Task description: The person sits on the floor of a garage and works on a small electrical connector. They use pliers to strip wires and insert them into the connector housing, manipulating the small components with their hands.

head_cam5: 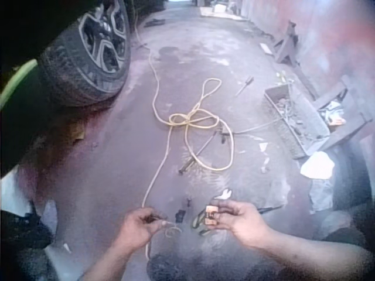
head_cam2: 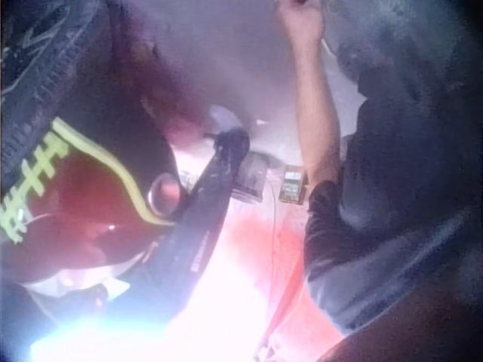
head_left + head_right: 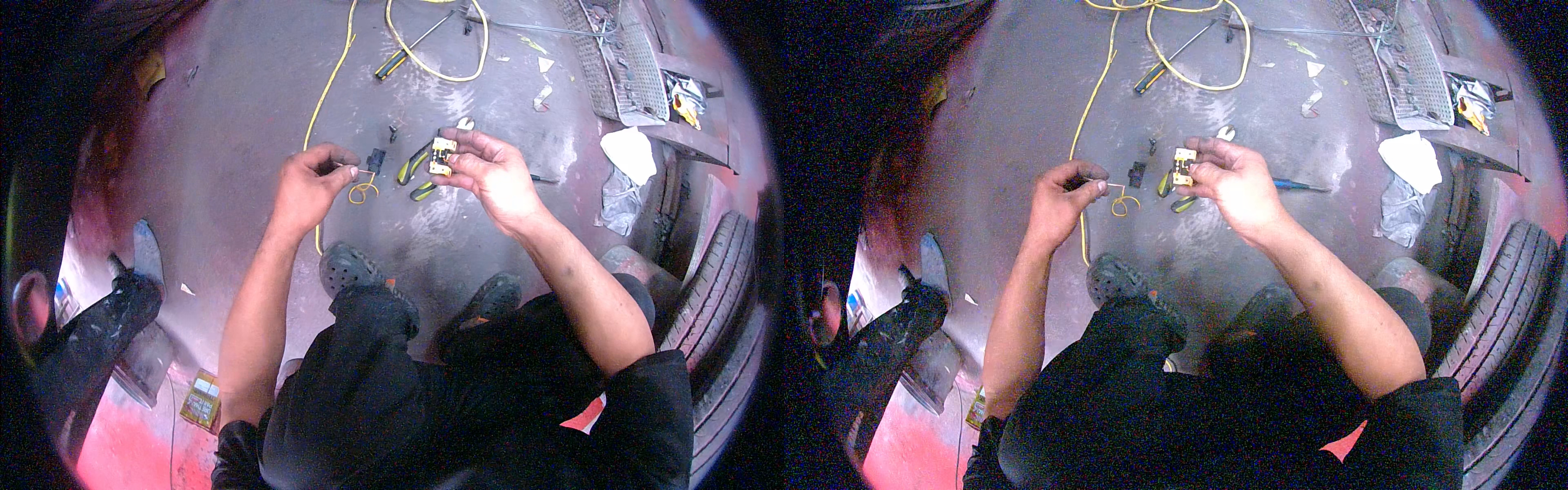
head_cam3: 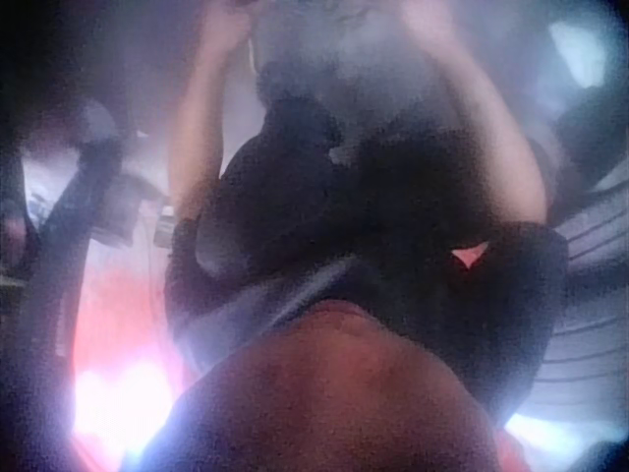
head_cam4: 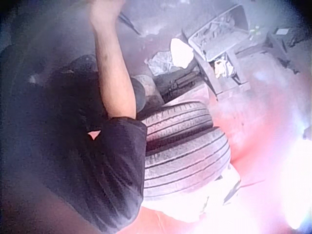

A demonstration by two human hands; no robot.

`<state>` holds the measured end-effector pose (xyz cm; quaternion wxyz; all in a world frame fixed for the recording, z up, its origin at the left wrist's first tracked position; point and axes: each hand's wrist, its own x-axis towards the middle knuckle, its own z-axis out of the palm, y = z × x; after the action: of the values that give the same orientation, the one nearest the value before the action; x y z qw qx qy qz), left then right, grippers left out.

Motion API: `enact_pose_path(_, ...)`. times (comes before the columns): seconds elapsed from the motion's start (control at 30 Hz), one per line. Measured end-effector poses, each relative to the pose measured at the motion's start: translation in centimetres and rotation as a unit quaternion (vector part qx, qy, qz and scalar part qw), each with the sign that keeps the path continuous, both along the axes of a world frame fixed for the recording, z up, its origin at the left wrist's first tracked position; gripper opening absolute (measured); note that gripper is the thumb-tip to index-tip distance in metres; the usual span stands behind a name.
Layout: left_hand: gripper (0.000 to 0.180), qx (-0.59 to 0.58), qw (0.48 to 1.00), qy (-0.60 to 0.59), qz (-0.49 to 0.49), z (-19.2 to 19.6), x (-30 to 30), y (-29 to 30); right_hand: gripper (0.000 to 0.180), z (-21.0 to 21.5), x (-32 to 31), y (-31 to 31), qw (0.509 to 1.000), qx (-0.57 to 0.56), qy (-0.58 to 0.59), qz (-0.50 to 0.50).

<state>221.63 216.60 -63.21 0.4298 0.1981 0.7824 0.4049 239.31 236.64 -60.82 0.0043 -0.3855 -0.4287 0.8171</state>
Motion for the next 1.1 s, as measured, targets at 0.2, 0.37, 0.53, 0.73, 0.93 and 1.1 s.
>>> enact_pose_path(0.2,0.020,0.103,0.971,-0.198,0.091,-2.3,1.5,-0.5,0.041,0.3,0.3,-0.1,1.000,-0.006,-0.003,-0.003)
enact_pose_path(0.37,0.021,0.159,0.943,-0.249,0.153,-3.2,2.7,0.3,0.038,0.4,0.5,-0.1,1.000,-0.001,-0.010,0.004)
enact_pose_path(0.53,0.015,0.172,0.946,-0.235,0.141,-2.2,2.8,1.1,0.039,0.5,0.5,-0.1,1.000,0.001,-0.017,0.002)
enact_pose_path(0.73,0.017,0.076,0.994,-0.042,0.061,0.9,4.9,2.7,0.040,0.3,0.3,-0.3,1.000,-0.001,-0.023,0.006)
enact_pose_path(0.93,0.016,0.063,0.995,-0.042,0.068,2.1,5.8,3.6,0.042,0.5,0.1,-0.5,0.999,0.012,-0.034,0.026)
enact_pose_path(1.1,0.012,0.061,0.997,-0.032,0.045,1.2,5.7,3.3,0.042,0.5,0.2,-0.6,0.999,0.017,-0.032,0.031)
